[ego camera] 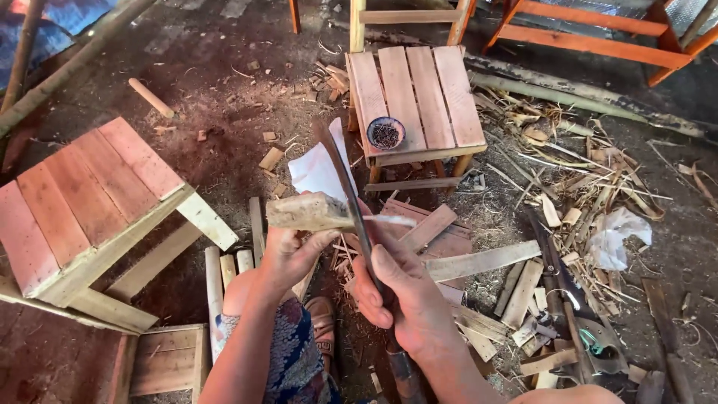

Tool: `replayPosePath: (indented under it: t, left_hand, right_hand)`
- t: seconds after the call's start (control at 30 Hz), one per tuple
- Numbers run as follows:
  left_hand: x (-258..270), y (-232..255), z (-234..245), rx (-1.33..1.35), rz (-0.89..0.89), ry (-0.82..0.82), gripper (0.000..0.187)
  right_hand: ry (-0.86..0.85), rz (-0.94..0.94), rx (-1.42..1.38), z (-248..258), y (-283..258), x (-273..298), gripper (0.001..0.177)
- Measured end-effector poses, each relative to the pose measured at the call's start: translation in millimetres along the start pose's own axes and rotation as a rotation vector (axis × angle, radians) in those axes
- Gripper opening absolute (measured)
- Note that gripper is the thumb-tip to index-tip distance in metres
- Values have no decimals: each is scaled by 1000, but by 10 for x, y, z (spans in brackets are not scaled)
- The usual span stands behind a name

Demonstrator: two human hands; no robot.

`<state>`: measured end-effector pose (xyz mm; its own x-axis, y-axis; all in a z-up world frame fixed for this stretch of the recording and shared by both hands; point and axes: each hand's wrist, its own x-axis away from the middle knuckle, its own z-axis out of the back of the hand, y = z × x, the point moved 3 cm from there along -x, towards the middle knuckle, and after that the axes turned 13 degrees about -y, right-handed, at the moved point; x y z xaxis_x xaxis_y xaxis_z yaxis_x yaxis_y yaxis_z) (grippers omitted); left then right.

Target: Shaping the edge of a wooden plank by shaving it with a curved blade in a workshop setting.

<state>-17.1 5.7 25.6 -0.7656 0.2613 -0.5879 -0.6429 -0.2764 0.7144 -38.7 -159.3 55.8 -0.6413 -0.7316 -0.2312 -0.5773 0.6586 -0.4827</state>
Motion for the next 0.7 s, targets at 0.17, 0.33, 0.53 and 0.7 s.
replayPosePath:
  t: [0.17,0.33,0.53,0.7]
  left_hand:
    - [39,-17,8,-36,-27,14,18]
    - [-31,97,66,8,-39,8,14]
    - [-120,156,41,85,-37,-26,15]
    - [-131,189,26,58,-23,-33,17]
  right_hand:
    - [311,50,521,236,12,-123,44]
    - [316,55,158,733,-78,-42,36]
    - [-177,-17,-67,-176,-168,-35,57]
    - [-99,3,-27,-276,-73,-52,53]
